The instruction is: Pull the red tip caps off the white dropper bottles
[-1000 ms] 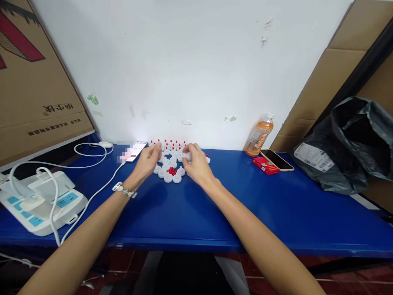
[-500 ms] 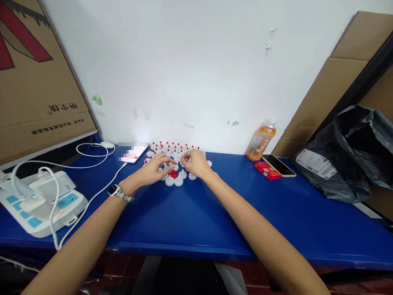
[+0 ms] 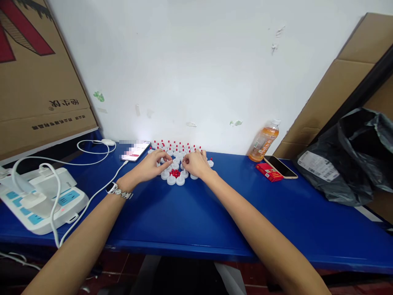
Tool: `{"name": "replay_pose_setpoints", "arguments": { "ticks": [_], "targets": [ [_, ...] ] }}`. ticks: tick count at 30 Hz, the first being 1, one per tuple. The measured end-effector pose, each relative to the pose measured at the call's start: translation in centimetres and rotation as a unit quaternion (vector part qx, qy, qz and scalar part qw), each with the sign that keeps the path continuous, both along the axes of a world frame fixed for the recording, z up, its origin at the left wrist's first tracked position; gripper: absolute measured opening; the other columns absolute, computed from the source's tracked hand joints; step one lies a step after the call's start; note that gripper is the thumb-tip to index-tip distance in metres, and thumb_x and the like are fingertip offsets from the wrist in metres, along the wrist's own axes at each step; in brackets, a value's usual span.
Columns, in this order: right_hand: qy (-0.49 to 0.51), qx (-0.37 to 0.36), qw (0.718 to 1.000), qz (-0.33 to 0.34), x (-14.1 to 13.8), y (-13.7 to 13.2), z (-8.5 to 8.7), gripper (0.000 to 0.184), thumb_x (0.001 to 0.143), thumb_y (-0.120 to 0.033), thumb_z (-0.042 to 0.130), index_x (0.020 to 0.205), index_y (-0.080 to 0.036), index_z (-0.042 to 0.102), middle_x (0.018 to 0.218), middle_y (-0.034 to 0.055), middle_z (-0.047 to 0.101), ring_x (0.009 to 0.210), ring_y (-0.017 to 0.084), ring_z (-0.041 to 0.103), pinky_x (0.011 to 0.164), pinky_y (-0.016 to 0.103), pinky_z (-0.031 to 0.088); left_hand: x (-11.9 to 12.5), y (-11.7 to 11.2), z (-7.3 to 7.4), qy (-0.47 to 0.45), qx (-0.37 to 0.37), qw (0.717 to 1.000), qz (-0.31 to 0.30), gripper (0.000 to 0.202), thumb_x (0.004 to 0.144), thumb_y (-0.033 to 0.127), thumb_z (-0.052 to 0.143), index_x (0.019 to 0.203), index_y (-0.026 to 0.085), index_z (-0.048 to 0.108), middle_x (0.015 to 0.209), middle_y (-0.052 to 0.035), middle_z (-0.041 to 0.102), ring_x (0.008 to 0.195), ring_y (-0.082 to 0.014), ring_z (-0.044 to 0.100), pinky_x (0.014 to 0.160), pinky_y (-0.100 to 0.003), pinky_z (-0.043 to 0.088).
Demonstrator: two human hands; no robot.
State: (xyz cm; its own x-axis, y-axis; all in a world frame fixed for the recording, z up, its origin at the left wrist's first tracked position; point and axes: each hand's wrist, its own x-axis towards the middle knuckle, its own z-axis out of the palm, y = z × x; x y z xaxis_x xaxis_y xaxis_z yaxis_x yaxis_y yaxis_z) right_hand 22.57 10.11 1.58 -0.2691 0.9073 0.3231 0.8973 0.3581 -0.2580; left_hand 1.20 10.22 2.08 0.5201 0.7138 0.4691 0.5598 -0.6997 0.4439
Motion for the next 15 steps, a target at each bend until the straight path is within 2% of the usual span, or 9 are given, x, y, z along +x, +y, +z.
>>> {"name": "replay_pose_setpoints", "arguments": {
  "ticks": [5, 8, 11, 15],
  "targets": [
    [0.022, -0.019, 1.0, 0.012, -0.2, 0.2, 0.1, 0.018, 0.083, -0.032, 0.06, 0.084, -0.024, 0.075, 0.08, 0.0028, 0.073, 0.089, 0.023, 0.061, 0.091, 0.041, 0.028, -0.1, 0.1, 0.0, 0.003, -0.005, 1.0, 0.0, 0.023, 0.093, 0.038, 0.052, 0.092, 0.019, 0.066, 0.091, -0.0058, 0.062, 0.087, -0.0206, 0.057, 0.077, -0.035, 0.044],
    [0.046, 0.01, 0.999, -0.027, -0.1, 1.3, 0.6, 0.023, 0.087, -0.034, 0.054, 0.088, -0.023, 0.074, 0.081, 0.0032, 0.072, 0.085, 0.022, 0.061, 0.09, 0.041, 0.029, -0.1, 0.1, 0.1, 0.0, -0.008, 1.0, 0.004, 0.024, 0.093, 0.038, 0.051, 0.092, 0.019, 0.066, 0.09, -0.0058, 0.062, 0.087, -0.021, 0.057, 0.078, -0.036, 0.044],
    [0.035, 0.049, 0.995, -0.077, -0.2, 3.3, 1.1, 0.025, 0.087, -0.033, 0.052, 0.09, -0.02, 0.074, 0.087, 0.0076, 0.071, 0.093, 0.026, 0.057, 0.09, 0.042, 0.03, 0.0, 0.1, 0.1, -0.003, -0.009, 1.0, 0.005, 0.024, 0.093, 0.037, 0.05, 0.091, 0.019, 0.065, 0.09, -0.0059, 0.062, 0.087, -0.0213, 0.057, 0.079, -0.036, 0.045],
    [-0.007, 0.065, 0.99, -0.127, -0.9, 5.9, 0.6, 0.027, 0.083, -0.037, 0.058, 0.093, -0.018, 0.075, 0.105, 0.0155, 0.067, 0.107, 0.032, 0.05, 0.092, 0.045, 0.029, 0.2, 0.0, 0.0, -0.001, -0.012, 1.0, 0.006, 0.023, 0.094, 0.036, 0.05, 0.089, 0.018, 0.065, 0.091, -0.0059, 0.062, 0.086, -0.0207, 0.057, 0.081, -0.036, 0.045]
  ]
}}
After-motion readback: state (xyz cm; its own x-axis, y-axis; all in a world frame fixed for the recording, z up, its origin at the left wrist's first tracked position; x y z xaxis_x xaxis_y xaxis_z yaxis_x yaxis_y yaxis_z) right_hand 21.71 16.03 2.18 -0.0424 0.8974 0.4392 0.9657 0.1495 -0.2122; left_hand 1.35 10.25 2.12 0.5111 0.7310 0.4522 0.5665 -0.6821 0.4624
